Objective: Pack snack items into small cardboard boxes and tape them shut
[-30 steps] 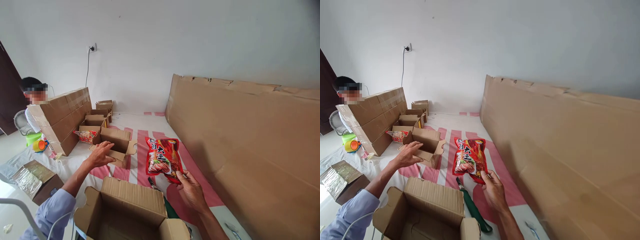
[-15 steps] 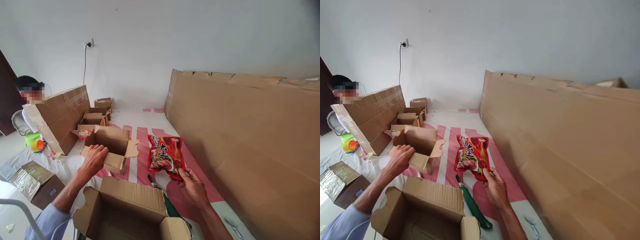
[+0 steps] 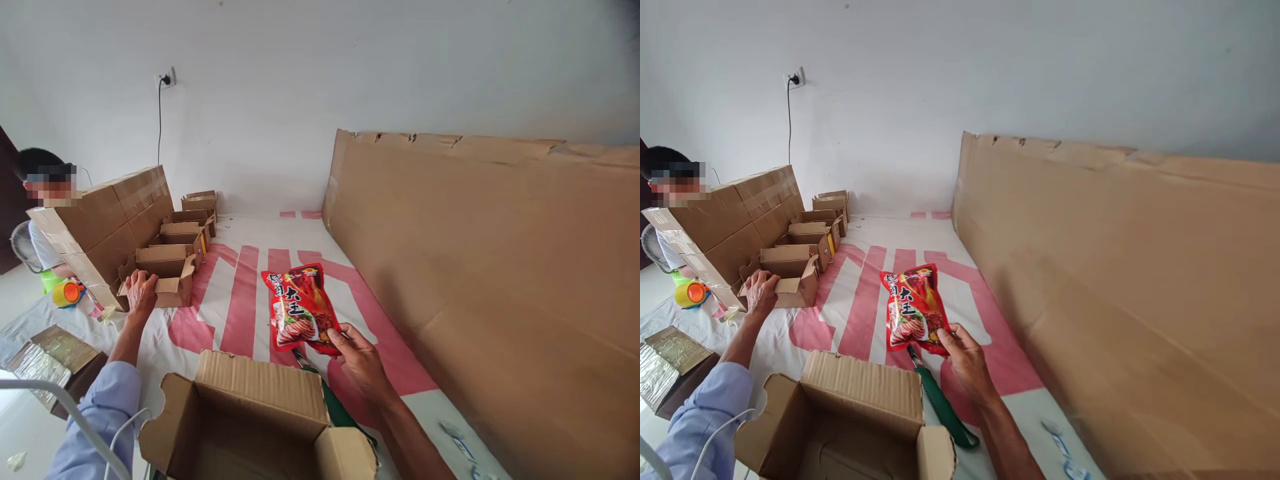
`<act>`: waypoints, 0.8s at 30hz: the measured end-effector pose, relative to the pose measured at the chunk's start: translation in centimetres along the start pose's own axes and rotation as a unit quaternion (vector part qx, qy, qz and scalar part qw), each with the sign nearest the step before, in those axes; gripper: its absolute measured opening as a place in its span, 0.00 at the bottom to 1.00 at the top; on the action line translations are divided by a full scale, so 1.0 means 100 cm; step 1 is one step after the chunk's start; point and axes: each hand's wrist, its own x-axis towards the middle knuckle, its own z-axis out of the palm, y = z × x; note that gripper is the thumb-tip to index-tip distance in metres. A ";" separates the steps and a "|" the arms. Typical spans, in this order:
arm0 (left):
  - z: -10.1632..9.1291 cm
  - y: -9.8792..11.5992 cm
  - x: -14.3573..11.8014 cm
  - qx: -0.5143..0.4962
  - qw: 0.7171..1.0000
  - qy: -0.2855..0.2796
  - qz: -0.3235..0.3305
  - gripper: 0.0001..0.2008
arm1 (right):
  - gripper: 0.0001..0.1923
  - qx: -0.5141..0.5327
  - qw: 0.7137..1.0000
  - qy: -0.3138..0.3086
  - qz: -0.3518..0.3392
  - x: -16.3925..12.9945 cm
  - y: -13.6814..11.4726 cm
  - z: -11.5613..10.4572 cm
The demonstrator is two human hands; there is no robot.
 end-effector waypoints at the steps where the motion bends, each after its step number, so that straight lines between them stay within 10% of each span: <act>1: 0.004 -0.001 0.004 0.000 1.000 0.005 -0.017 0.25 | 0.31 -0.002 1.000 -0.022 0.010 0.001 0.000 0.004; 10: 0.008 -0.024 -0.007 -0.003 0.996 0.001 -0.085 0.39 | 0.28 -0.103 0.960 -0.258 -0.020 0.034 -0.034 0.087; 17: -0.008 -0.028 -0.033 -0.071 0.993 -0.005 -0.098 0.44 | 0.17 -0.219 0.851 -0.474 -0.048 0.046 -0.044 0.152; 24: -0.048 -0.015 -0.083 -0.233 0.963 0.121 -0.058 0.20 | 0.09 -0.265 0.793 -0.546 -0.051 0.038 -0.018 0.227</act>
